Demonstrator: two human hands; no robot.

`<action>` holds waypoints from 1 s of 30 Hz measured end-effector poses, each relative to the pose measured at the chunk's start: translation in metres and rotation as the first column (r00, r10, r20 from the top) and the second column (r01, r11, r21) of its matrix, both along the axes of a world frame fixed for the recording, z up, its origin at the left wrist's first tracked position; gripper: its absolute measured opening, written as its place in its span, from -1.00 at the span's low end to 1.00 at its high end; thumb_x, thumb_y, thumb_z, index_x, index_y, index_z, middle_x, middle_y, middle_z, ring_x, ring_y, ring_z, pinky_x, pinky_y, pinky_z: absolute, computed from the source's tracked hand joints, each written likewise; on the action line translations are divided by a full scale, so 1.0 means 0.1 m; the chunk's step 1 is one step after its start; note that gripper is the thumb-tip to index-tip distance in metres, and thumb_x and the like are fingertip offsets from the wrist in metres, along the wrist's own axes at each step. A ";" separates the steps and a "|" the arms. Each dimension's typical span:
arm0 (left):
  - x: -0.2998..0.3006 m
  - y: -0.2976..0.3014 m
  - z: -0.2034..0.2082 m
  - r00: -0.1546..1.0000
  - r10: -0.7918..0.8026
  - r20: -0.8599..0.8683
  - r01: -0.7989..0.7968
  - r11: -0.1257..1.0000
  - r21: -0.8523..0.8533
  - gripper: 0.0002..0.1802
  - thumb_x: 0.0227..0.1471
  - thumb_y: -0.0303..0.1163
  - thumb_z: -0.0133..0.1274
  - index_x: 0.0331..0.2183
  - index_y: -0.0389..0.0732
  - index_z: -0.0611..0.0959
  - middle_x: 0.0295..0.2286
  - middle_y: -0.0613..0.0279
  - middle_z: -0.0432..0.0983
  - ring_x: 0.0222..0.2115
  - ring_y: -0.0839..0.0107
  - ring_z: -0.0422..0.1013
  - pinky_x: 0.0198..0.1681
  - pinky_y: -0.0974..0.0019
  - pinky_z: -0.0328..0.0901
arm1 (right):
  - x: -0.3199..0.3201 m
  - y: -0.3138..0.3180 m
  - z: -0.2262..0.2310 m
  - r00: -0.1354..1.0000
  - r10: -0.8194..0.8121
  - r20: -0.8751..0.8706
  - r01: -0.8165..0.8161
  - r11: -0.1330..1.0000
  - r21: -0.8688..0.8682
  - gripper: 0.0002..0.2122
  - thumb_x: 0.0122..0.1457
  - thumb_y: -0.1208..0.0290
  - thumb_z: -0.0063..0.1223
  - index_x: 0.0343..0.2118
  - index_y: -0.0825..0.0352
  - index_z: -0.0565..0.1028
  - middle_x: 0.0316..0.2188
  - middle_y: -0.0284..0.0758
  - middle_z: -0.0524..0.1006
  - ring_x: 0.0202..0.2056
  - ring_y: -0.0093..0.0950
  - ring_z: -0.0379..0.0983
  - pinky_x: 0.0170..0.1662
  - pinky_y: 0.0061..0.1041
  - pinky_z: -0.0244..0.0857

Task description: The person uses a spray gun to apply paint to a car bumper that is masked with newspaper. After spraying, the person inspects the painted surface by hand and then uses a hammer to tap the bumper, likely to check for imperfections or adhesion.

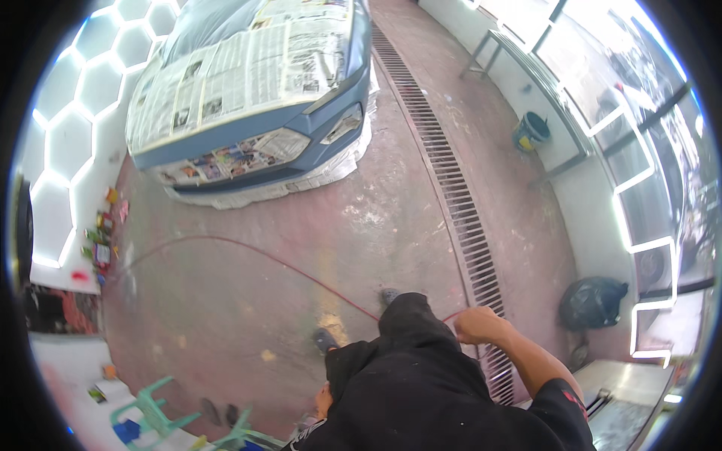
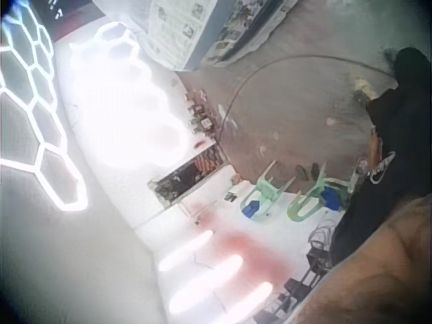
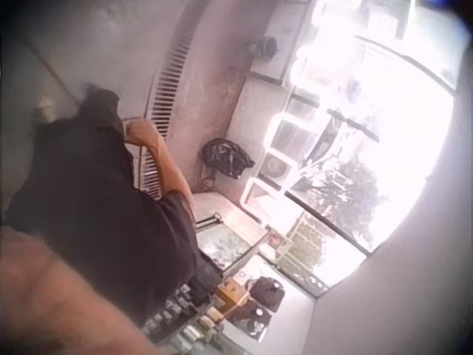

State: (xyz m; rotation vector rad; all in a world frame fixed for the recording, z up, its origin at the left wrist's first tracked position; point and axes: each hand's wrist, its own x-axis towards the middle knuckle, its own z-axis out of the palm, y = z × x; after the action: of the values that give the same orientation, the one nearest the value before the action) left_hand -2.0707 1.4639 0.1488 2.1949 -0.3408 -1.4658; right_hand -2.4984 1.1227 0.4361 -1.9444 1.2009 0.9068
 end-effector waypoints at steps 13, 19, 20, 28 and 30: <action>1.52 -0.74 0.43 0.902 -0.431 0.040 0.431 0.902 -0.009 -0.53 0.35 -0.06 0.13 -0.12 -0.33 0.79 -0.40 0.25 0.67 -0.38 0.54 0.49 -0.29 0.31 0.39 | 0.26 2.02 0.17 0.816 -0.559 0.147 0.467 0.788 0.401 -0.61 0.13 0.13 0.21 -0.08 0.27 0.72 -0.18 -0.11 0.74 -0.12 -0.08 0.67 -0.05 -0.18 0.51; 2.27 -0.38 -0.03 0.788 -0.613 -0.055 0.612 0.790 -0.043 -0.57 0.34 -0.12 0.13 -0.11 -0.33 0.80 -0.38 0.23 0.70 -0.32 0.54 0.51 -0.24 0.29 0.41 | 0.78 2.66 0.17 0.684 -0.709 0.173 0.625 0.692 0.362 -0.61 0.14 0.13 0.20 -0.06 0.28 0.70 -0.20 -0.06 0.73 -0.14 -0.08 0.68 -0.05 -0.21 0.51; 2.22 -0.41 -0.01 0.761 -0.641 -0.099 0.641 0.767 -0.039 -0.57 0.34 -0.13 0.13 -0.11 -0.33 0.80 -0.38 0.24 0.71 -0.32 0.55 0.51 -0.24 0.29 0.41 | 0.80 2.78 0.17 0.666 -0.728 0.161 0.658 0.675 0.334 -0.61 0.15 0.13 0.20 -0.06 0.27 0.69 -0.20 -0.05 0.73 -0.14 -0.08 0.68 -0.06 -0.21 0.51; 2.11 -0.82 0.47 0.630 -0.730 -0.265 0.760 0.650 0.015 -0.62 0.32 -0.20 0.16 -0.10 -0.33 0.81 -0.37 0.31 0.71 -0.30 0.56 0.51 -0.21 0.31 0.41 | 0.58 2.89 0.53 0.545 -0.821 0.170 0.710 0.560 0.427 -0.67 0.13 0.16 0.12 -0.16 0.26 0.68 -0.38 0.02 0.65 -0.33 0.03 0.58 -0.19 -0.12 0.44; 1.94 -1.00 0.75 0.591 -0.749 -0.300 0.796 0.601 0.070 -0.64 0.31 -0.22 0.17 -0.10 -0.32 0.81 -0.37 0.32 0.72 -0.30 0.56 0.52 -0.20 0.32 0.41 | 0.40 2.76 0.65 0.573 -0.801 0.173 0.695 0.587 0.415 -0.69 0.12 0.16 0.12 -0.21 0.27 0.67 -0.42 0.02 0.63 -0.35 0.05 0.55 -0.21 -0.10 0.43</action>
State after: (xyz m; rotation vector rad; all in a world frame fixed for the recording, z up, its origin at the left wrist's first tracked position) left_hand -1.8766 1.3637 0.2242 2.0460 -1.2570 -2.2845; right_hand -2.4588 1.3985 0.5008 -1.0595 1.3941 0.2306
